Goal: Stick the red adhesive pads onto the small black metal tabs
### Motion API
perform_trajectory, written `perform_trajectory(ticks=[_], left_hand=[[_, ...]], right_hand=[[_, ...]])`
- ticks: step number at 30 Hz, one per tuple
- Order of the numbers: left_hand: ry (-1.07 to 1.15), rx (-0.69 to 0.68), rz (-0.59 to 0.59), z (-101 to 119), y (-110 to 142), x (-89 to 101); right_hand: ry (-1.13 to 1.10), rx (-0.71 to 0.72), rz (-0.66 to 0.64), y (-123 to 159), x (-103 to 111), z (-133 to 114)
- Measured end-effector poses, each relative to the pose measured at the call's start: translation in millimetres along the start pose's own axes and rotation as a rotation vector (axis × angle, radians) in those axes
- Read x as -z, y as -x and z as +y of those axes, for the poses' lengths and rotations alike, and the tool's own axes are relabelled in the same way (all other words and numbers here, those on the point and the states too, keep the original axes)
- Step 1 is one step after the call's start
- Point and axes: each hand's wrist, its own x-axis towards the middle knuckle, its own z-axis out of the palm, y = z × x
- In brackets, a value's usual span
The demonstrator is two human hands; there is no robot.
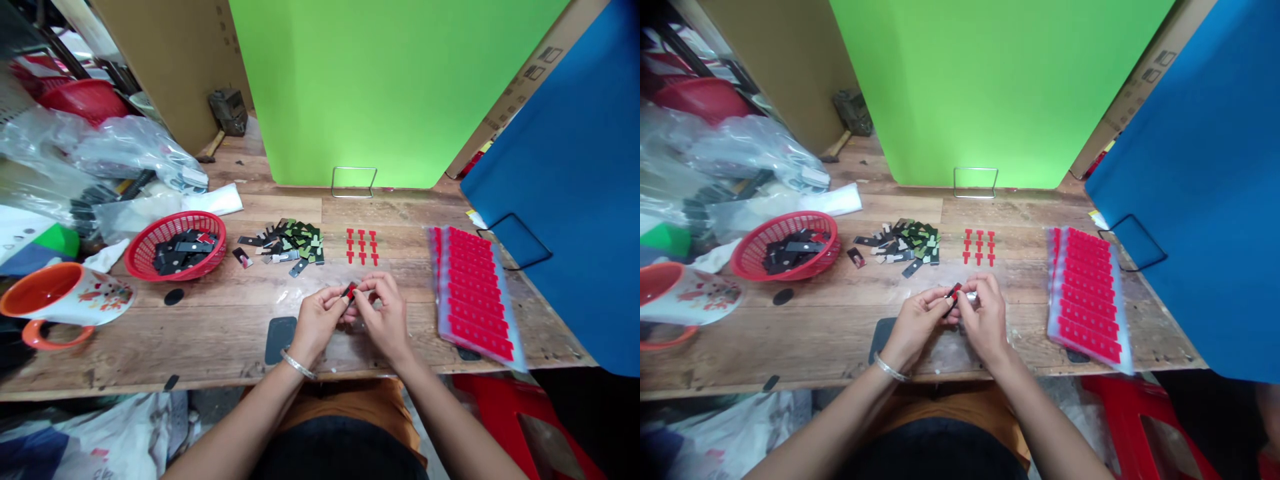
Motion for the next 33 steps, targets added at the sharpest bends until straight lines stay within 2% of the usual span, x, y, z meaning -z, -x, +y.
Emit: perform_trajectory(ticks=[6,13,18,27,33], left_hand=[[-0.054,-0.126,-0.009,-8.9,1.4,0.4],[-0.049,-0.152,0.041,-9.7,-1.4,-1.8],[-0.125,-0.214,0.062,-13.9,-3.1,-4.0],[-0.408,-0.393,0.117,-22.0,-3.0,-0.6],[-0.381,-0.401,0.132,-17.5,-3.9,1.2]], right_hand=[[0.101,0.103,-0.016,3.8,-0.7,2.1],[0.314,0.237,-0.055,9.7,-1.6,2.0],[0.397,0.227,-0.077,16.3,-0.8,0.1],[0.411,0.213,-0.052,21.4,-4.0,-1.7],[0.298,0.183,-0.055,25.8,-10.4,-8.4]])
